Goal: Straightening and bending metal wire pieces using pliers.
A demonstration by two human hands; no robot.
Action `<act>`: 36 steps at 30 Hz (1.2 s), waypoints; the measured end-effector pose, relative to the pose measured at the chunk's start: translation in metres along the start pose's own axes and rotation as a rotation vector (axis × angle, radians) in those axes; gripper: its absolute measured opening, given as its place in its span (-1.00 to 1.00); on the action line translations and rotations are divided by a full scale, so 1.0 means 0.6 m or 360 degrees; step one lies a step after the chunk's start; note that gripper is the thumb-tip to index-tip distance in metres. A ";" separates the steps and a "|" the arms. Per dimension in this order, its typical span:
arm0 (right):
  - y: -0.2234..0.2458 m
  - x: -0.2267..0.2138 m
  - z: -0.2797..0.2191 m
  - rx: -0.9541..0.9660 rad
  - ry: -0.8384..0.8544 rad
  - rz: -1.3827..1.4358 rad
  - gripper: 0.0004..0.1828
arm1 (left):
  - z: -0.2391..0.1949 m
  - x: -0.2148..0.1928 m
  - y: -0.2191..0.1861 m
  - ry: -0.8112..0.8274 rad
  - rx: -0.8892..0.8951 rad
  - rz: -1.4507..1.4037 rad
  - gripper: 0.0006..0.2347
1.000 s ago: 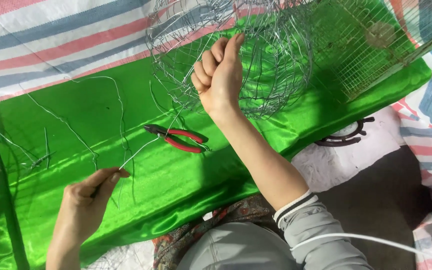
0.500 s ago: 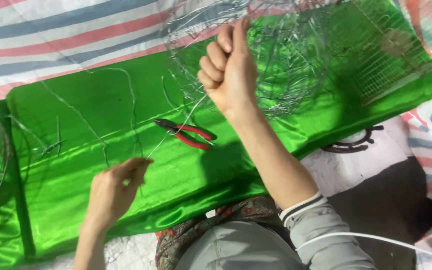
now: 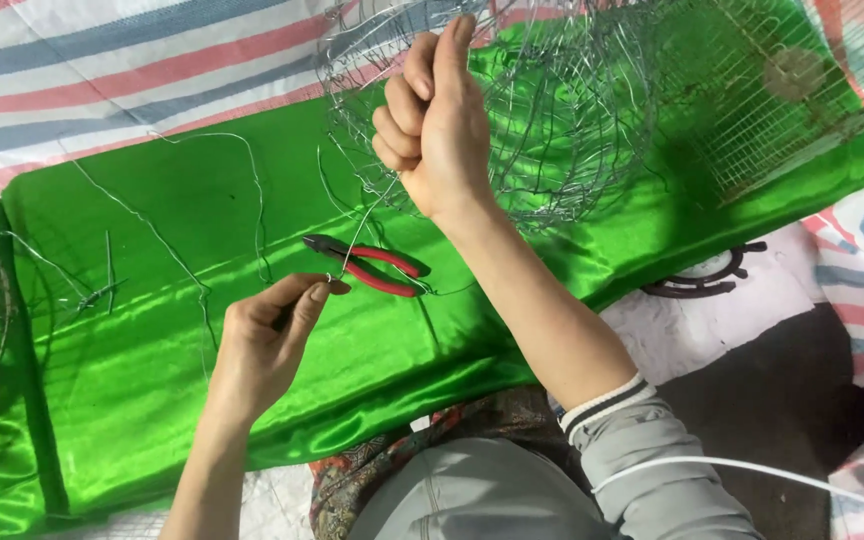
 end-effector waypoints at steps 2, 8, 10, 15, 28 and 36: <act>-0.009 -0.002 -0.001 -0.0068 0.0130 -0.0008 -0.51 | -0.001 -0.001 0.004 0.0002 -0.0070 0.0031 -0.75; -0.027 -0.018 -0.007 -0.0045 0.0303 -0.0106 -0.55 | -0.003 -0.021 0.028 -0.0264 0.0153 0.0456 -0.77; -0.037 -0.038 -0.009 0.0007 0.0322 -0.0189 -0.52 | -0.004 -0.032 0.029 -0.0410 0.0313 0.0708 -0.77; -0.080 -0.051 -0.027 0.0145 0.0439 -0.0800 -0.51 | 0.000 -0.059 0.034 -0.0406 -0.0113 0.0362 -0.78; -0.110 -0.079 -0.047 0.0548 0.0358 -0.0920 -0.67 | 0.016 -0.037 0.114 -0.0377 -0.0220 0.0599 -0.80; -0.132 -0.085 -0.064 0.0550 0.0420 -0.0989 -0.63 | 0.005 -0.061 0.107 -0.0482 0.0010 0.0645 -0.87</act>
Point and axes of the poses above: each hand's wrist, its own z-axis towards the middle knuckle, its own x-axis out of the palm, y = z × x, the point moved 3 cm from there along z, towards the middle knuckle, and after that the axes turned 7 degrees about -y, right-handed, at the moved point
